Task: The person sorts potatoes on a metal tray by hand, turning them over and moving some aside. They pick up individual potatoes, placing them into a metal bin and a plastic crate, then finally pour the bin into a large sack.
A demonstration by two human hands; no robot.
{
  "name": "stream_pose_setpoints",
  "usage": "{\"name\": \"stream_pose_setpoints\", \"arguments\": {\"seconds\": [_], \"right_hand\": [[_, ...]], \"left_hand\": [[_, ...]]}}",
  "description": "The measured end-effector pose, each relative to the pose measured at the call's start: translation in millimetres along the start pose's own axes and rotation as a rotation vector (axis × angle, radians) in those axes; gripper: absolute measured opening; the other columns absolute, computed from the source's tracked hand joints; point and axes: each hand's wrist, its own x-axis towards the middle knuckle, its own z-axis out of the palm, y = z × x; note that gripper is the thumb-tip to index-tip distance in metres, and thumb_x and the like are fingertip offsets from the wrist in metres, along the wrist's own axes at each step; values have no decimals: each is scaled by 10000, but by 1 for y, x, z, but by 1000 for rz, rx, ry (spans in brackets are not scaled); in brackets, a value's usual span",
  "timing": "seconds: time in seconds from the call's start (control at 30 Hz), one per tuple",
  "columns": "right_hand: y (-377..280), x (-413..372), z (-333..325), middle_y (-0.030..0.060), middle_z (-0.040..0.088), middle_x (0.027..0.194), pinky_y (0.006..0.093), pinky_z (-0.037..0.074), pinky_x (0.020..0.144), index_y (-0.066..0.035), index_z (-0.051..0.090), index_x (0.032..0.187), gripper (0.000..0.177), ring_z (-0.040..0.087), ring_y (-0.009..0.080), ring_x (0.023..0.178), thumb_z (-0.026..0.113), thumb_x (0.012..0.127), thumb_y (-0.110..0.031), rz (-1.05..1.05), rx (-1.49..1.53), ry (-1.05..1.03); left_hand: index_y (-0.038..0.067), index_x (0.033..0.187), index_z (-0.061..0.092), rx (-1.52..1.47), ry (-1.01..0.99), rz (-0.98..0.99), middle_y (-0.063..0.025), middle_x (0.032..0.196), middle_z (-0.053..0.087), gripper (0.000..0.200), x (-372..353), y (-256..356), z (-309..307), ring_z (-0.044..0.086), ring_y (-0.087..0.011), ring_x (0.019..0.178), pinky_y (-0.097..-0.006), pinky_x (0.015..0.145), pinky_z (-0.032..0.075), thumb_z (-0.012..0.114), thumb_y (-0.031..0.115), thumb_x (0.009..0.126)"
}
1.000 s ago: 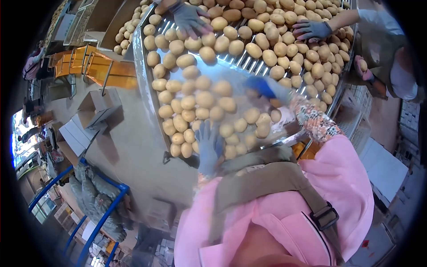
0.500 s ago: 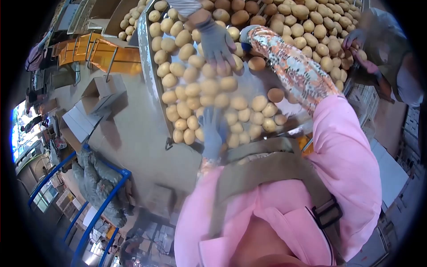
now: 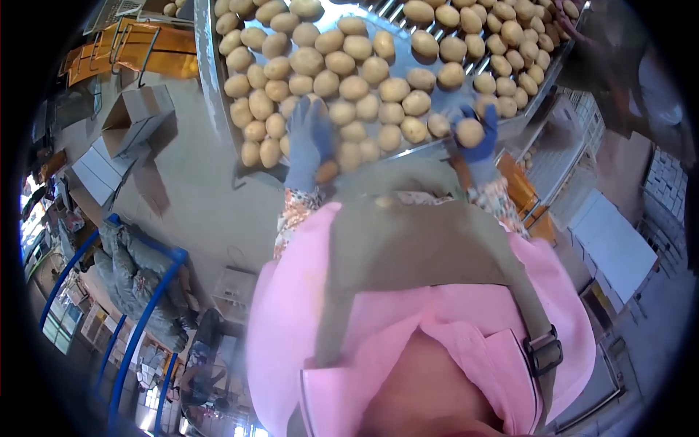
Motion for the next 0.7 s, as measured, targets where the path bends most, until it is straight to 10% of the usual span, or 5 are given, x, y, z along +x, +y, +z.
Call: {"name": "stream_pose_setpoints", "arguments": {"seconds": [0.2,0.3,0.43,0.6,0.7], "right_hand": [[-51,-115,-222,74,638,1052,398,505,814,-112,599,1049,387,602,253,961,503,923,-465,-17,-233,295],[-54,-127,-225,116,631,1100,356,429,953,-67,541,1224,362,572,253,1055,489,926,-267,-259,-1679,566],[-26,-65,-33,72,615,1046,299,459,864,-37,516,1213,338,578,213,966,386,977,-242,-16,-354,425],[73,-39,112,73,619,1027,324,467,834,-56,513,1283,380,563,168,921,529,945,-229,431,-1047,-374],[124,-15,96,87,638,1064,339,450,876,-79,517,1301,425,567,175,976,535,936,-296,-47,-1497,-935]], "left_hand": [[29,1228,556,-82,75,91,-216,1292,518,382,0,-7,8,489,-374,1196,-446,1034,363,580,236,907],[89,1343,480,73,94,113,-222,1415,403,517,-3,0,15,363,-406,1312,-506,1088,260,574,343,902],[290,1508,184,413,-246,-107,-160,1578,27,807,-46,12,18,12,-472,1419,-587,1117,98,524,601,846],[222,1451,331,468,-227,-145,-166,1539,201,702,-85,20,-4,145,-484,1392,-711,985,256,560,505,852],[234,1500,231,366,-295,-262,-96,1569,160,730,-102,0,-1,60,-364,1446,-581,1099,200,548,477,888]]}}
